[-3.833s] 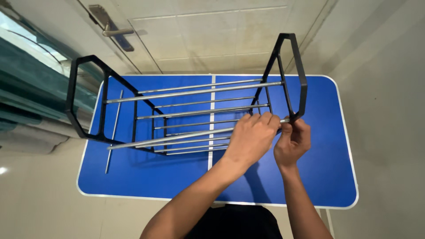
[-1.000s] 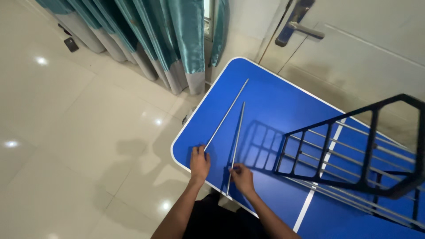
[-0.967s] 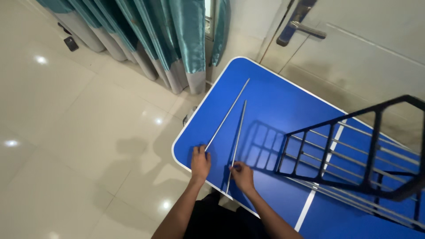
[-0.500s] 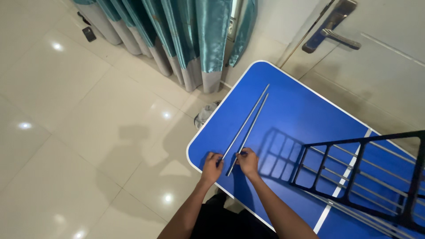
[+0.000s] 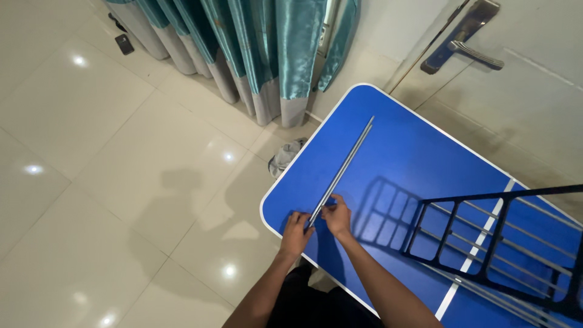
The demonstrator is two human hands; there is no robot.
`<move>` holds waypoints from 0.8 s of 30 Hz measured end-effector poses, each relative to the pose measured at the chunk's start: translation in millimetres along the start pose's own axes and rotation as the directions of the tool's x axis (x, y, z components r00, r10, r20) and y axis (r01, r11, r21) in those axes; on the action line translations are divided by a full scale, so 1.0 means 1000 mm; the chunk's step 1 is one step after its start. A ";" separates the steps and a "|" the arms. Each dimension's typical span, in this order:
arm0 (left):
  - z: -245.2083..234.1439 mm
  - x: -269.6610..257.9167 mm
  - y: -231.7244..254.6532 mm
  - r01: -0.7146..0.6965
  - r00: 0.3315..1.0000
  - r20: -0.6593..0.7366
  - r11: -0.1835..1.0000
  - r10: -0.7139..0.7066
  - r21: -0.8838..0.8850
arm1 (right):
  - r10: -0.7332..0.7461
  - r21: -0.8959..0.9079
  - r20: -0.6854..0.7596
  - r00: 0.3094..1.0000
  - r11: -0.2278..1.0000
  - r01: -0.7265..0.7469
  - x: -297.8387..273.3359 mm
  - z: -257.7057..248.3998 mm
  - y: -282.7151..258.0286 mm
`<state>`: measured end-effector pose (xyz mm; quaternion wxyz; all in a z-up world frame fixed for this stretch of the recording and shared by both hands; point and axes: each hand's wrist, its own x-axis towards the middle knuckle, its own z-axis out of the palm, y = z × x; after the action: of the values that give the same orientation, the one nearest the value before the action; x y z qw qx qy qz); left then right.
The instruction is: The person disassembles a metal dish rack on a blue table. They repeatedly remove metal rods from the rack frame and place them on the table, continuing until most rods are removed.
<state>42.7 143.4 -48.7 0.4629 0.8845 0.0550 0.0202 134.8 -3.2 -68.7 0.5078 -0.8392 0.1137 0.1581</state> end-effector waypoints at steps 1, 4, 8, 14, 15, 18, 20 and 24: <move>0.003 0.001 -0.003 0.026 1.000 0.011 1.000 -0.027 0.015 | 0.008 -0.016 0.011 1.000 1.000 -0.008 -0.002 -0.001 -0.002; 0.010 0.003 -0.007 0.085 0.996 0.017 0.995 -0.086 0.051 | 0.001 -0.064 0.052 0.999 0.998 0.002 -0.006 -0.005 -0.008; 0.017 0.010 -0.009 0.083 0.995 -0.054 0.993 -0.079 0.079 | -0.054 -0.109 0.109 0.993 0.992 0.066 -0.007 -0.009 -0.013; 0.020 0.011 -0.007 0.078 0.995 -0.070 0.992 -0.071 0.101 | -0.074 -0.113 0.170 0.983 0.989 0.093 -0.011 -0.011 -0.009; 0.019 0.012 -0.007 0.064 0.996 -0.074 0.992 -0.056 0.107 | -0.085 -0.112 0.177 0.980 0.988 0.106 -0.011 -0.011 -0.010; 0.016 0.009 -0.007 -0.016 0.996 -0.083 0.995 0.024 0.097 | -0.063 -0.112 0.197 0.978 0.990 0.087 -0.011 -0.011 -0.012; 0.017 0.007 -0.008 0.012 0.996 -0.093 0.995 -0.002 0.102 | -0.062 -0.121 0.199 0.978 0.989 0.087 -0.011 -0.011 -0.013; 0.025 0.007 -0.012 0.064 0.992 -0.112 0.991 -0.050 0.119 | -0.058 -0.108 0.209 0.976 0.991 0.082 -0.011 -0.011 -0.011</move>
<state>50.7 130.6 -72.8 0.4043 0.9069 0.1065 0.0515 130.5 -7.9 -50.4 0.4727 -0.8498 0.0217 0.2321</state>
